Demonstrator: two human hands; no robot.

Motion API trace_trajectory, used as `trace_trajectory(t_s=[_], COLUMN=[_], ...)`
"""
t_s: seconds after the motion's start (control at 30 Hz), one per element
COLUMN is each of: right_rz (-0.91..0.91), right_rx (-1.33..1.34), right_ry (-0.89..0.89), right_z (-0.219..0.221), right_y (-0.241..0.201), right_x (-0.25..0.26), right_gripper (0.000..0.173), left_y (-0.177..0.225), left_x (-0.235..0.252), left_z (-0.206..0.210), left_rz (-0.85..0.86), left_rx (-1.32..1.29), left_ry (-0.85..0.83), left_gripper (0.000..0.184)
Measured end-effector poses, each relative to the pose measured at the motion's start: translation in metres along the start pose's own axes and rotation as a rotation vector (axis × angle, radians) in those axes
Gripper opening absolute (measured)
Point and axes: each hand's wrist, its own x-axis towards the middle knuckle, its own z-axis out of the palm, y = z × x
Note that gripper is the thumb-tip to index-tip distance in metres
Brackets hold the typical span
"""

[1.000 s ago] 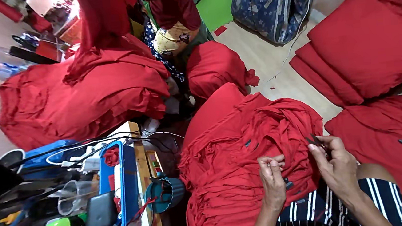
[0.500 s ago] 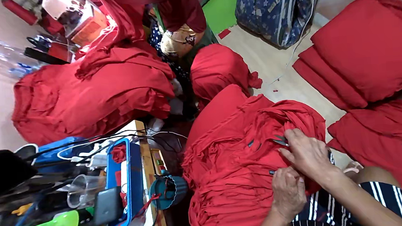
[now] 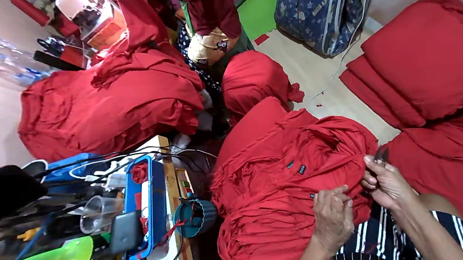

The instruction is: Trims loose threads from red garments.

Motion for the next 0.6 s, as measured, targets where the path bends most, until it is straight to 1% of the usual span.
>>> trace_trajectory(t_s=[0.07,0.23,0.4,0.47,0.53,0.6], right_rz=[0.090,0.130,0.196,0.208,0.214,0.217], right_rx=[0.183,0.276,0.311,0.299,0.279,0.270], right_ry=[0.020,0.040,0.043,0.048,0.049,0.048], right_z=[-0.009,-0.010,-0.018,-0.019,-0.019,-0.020], right_y=[0.008,0.012,0.016,0.016,0.015,0.015], right_x=[0.000,0.002,0.001,0.001,0.002,0.003], right_gripper=[0.032,0.039,0.037,0.034,0.031,0.030], left_y=[0.002,0.003,0.002,0.002,0.002,0.004], left_x=[-0.005,-0.016,-0.014,-0.012,-0.007,0.005], left_z=[-0.001,-0.002,-0.002,-0.002,-0.001,-0.001], left_rz=[0.023,0.056,0.042,0.026,0.021,0.016], left_rx=[0.031,0.106,0.117,0.127,0.159,0.227], left_ry=[-0.041,-0.091,-0.074,-0.062,-0.044,-0.053], left_gripper=[0.015,0.013,0.015,0.017,0.019,0.017])
